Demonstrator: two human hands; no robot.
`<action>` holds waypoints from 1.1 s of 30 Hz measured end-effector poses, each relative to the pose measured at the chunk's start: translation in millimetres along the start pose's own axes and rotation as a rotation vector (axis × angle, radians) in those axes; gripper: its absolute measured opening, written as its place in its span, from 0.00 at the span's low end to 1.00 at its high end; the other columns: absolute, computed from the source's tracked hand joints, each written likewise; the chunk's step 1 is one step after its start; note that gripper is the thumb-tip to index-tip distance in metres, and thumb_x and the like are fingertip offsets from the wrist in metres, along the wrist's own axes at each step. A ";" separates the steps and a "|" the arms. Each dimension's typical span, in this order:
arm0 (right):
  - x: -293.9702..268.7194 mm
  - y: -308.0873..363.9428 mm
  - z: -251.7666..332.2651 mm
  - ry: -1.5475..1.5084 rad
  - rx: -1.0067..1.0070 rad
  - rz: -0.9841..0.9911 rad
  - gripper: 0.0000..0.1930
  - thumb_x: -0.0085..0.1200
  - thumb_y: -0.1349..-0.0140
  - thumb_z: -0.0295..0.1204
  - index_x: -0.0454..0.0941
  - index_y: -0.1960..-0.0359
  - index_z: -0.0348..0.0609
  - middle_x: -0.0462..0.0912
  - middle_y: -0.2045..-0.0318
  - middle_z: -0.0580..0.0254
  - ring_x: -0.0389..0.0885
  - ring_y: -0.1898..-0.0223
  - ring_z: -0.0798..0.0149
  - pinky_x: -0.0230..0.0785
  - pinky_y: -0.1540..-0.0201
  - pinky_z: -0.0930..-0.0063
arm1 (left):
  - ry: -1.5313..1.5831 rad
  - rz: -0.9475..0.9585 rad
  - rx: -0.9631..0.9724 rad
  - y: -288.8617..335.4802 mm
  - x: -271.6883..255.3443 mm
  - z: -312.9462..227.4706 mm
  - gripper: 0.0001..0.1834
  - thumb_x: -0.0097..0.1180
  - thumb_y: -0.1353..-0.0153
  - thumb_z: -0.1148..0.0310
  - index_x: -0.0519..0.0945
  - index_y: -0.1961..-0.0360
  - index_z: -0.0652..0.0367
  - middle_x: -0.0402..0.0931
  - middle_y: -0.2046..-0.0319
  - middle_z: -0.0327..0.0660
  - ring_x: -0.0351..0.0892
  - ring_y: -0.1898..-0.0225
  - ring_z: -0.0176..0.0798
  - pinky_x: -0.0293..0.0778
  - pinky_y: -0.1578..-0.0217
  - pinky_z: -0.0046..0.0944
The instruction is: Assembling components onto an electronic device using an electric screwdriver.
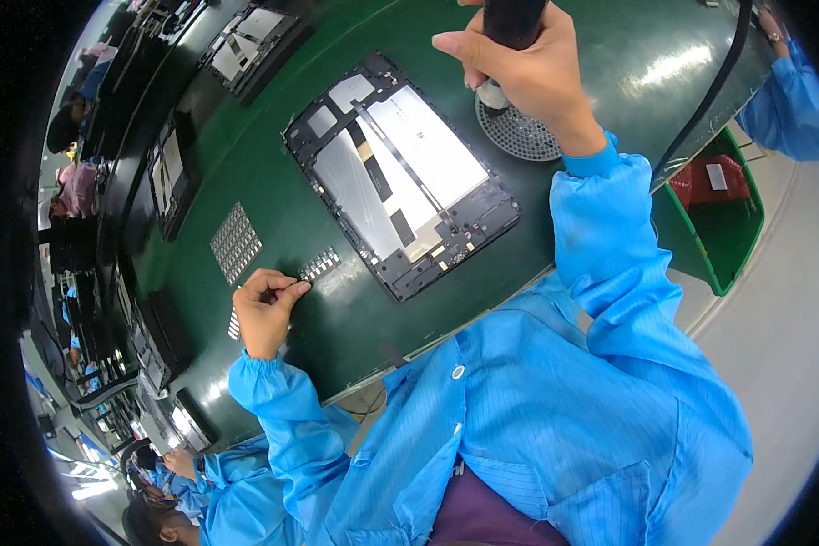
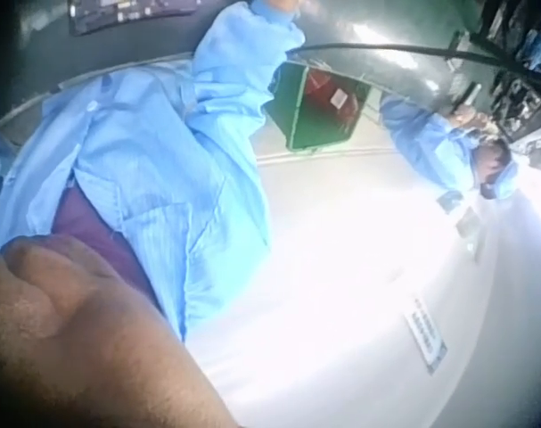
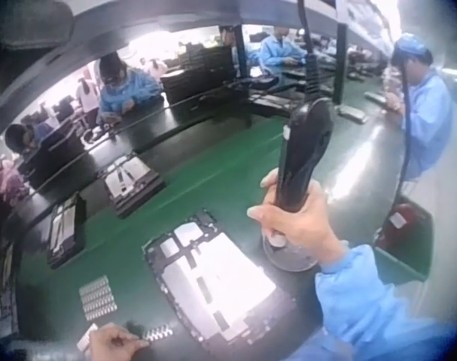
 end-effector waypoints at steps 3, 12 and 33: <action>3.8 -1.1 -6.5 -0.080 -0.001 0.044 0.18 0.64 0.51 0.19 0.69 0.60 0.35 0.75 0.83 0.65 0.74 0.85 0.74 0.63 0.84 0.82 | 0.181 0.042 0.001 -1.1 -1.6 20.0 0.06 0.68 0.55 0.80 0.80 0.77 0.67 0.74 0.75 0.34 0.69 0.76 0.23 0.62 0.77 0.23; 9.9 -6.4 0.0 -0.348 -0.686 0.415 0.16 0.64 0.50 0.20 0.69 0.62 0.35 0.75 0.84 0.66 0.73 0.86 0.75 0.62 0.85 0.83 | 0.400 -0.094 -0.077 8.5 -7.3 15.1 0.06 0.63 0.49 0.83 0.78 0.72 0.67 0.78 0.69 0.41 0.72 0.75 0.24 0.69 0.73 0.21; 204.3 -3.4 7.5 -0.210 0.010 0.484 0.18 0.64 0.49 0.20 0.69 0.59 0.36 0.76 0.83 0.67 0.72 0.86 0.77 0.61 0.85 0.82 | 0.241 -0.302 0.202 -23.7 17.2 -1.8 0.07 0.60 0.45 0.78 0.81 0.64 0.67 0.75 0.78 0.35 0.71 0.79 0.25 0.67 0.78 0.24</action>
Point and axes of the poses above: each hand's wrist, its own y-axis away from the middle knuckle, its own x-axis out of the palm, z = x × y, the point moved 8 cm from there along -y, towards the middle knuckle
